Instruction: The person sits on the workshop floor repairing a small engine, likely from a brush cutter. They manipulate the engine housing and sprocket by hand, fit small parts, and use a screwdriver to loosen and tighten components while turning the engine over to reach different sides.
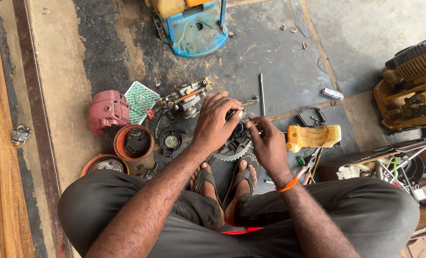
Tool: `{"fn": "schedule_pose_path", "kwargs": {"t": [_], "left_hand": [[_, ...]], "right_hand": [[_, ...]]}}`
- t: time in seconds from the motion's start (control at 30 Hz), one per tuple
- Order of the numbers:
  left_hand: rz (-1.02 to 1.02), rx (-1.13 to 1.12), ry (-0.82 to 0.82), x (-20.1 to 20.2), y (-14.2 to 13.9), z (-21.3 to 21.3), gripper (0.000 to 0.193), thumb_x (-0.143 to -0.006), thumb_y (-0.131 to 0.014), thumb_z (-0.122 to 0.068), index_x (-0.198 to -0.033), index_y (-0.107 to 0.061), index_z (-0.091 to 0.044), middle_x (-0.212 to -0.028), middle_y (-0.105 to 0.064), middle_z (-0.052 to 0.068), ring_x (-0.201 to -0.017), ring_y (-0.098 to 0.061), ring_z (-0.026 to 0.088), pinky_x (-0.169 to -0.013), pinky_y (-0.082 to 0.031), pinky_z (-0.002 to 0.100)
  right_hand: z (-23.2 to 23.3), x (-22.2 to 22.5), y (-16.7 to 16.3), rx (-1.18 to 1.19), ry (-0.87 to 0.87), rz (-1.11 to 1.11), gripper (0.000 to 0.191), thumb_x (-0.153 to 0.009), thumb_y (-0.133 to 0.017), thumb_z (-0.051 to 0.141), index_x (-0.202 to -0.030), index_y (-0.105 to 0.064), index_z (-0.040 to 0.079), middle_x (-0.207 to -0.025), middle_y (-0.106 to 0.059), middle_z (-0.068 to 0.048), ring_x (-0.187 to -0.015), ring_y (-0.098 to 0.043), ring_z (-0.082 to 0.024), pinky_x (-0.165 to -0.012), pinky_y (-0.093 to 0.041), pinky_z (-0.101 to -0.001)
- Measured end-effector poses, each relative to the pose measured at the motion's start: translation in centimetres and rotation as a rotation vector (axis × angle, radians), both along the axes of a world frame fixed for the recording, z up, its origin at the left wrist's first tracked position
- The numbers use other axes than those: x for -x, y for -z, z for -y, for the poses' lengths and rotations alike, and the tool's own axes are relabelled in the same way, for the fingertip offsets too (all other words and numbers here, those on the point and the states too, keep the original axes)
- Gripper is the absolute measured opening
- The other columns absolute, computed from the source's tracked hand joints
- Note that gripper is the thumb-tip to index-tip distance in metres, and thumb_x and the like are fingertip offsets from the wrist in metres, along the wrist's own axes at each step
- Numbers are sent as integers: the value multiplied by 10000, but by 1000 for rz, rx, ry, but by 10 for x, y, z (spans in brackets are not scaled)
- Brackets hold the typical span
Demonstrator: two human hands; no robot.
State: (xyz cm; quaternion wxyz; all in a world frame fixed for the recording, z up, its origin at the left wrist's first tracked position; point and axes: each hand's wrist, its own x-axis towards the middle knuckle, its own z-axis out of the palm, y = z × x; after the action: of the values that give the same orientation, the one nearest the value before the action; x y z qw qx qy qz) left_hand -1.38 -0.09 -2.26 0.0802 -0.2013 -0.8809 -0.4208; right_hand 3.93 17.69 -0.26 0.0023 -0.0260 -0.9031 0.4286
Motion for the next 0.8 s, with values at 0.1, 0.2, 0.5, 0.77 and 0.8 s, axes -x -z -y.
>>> {"fn": "schedule_pose_path", "kwargs": {"t": [0.1,0.2,0.5,0.77,0.8], "left_hand": [[-3,-8,-2,0,0,0,120,-1025,-633,-241,-1037,-652,-123,-1158,-732,48,-1385,-526,316,-1236,-258,551],[-8,4,7,1,0,0,127,-1029,-631,-242,-1041,-648,-117,-1153,-729,51,-1385,-522,319,-1228,-258,553],[-31,-31,2,-1,-4,0,106,-1020,-635,-212,-1057,-660,-116,-1161,-743,48,-1378,-539,323,-1228,-266,553],[-85,-110,17,2,-9,-3,159,-967,-676,-180,-1097,-699,-90,-1192,-727,85,-1331,-559,361,-1157,-342,524],[-72,-87,22,2,-10,-2,169,-968,-670,-184,-1105,-701,-90,-1194,-728,80,-1331,-559,354,-1162,-341,520]], "right_hand": [[-1,-1,1,23,-84,-137,328,-966,-659,334,-1074,-696,27,-863,-735,-55,-613,-626,-116,-550,-514,-302],[-2,3,0,53,34,85,314,-1007,-647,354,-1084,-682,51,-830,-721,-63,-623,-630,-124,-553,-543,-304],[-1,-2,1,26,-39,-79,270,-951,-693,272,-1066,-693,28,-838,-735,-73,-643,-649,-136,-594,-526,-304],[-6,3,1,144,16,-105,259,-974,-724,277,-1099,-675,55,-875,-766,-92,-747,-753,-168,-669,-572,-326],[-4,1,-1,106,42,-84,267,-950,-731,286,-1086,-685,61,-897,-764,-100,-704,-732,-204,-649,-563,-340]]}}
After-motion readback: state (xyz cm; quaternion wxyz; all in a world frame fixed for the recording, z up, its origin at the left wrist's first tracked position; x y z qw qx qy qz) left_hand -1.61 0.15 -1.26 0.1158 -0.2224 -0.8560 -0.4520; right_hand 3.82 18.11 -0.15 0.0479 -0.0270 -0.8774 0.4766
